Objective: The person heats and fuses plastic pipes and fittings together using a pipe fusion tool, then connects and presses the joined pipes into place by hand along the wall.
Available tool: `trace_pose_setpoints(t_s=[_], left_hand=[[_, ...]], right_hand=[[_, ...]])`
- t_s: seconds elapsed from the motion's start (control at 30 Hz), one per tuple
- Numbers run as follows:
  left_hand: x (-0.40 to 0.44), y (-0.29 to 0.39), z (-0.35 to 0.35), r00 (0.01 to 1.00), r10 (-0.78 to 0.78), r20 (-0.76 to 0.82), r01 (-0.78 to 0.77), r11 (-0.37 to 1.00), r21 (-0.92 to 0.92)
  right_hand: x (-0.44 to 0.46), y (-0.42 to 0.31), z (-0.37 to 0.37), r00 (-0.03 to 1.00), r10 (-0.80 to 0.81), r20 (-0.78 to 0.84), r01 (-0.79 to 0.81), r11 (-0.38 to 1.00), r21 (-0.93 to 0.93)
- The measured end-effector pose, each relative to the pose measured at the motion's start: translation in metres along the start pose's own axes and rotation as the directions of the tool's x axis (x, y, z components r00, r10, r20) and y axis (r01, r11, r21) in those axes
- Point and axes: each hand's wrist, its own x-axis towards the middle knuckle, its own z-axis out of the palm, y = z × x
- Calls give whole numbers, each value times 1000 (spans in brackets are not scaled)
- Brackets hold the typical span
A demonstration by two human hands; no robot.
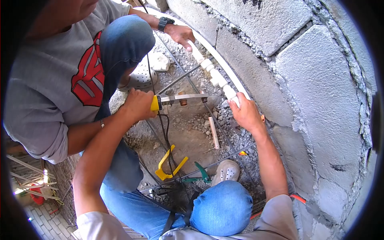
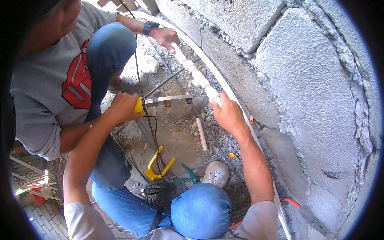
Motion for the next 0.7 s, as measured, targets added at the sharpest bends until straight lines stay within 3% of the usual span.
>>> trace_pose_setpoints(t_s=[0.2, 0.6, 0.7], left_hand=[[-4, 3, -7, 1000, -14, 5, 14, 1000, -13], [-3, -1, 0, 999, -33, -6, 33, 999, 6], [-1, -1, 1, 999, -34, -6, 34, 999, 18]], right_hand=[[-1, 0, 3, 999, 25, 43, -25, 1000, -6], [0, 3, 3, 999, 10, -31, -10, 1000, 2], [3, 4, 1, 996, 90, 6, -90, 995, 45]])
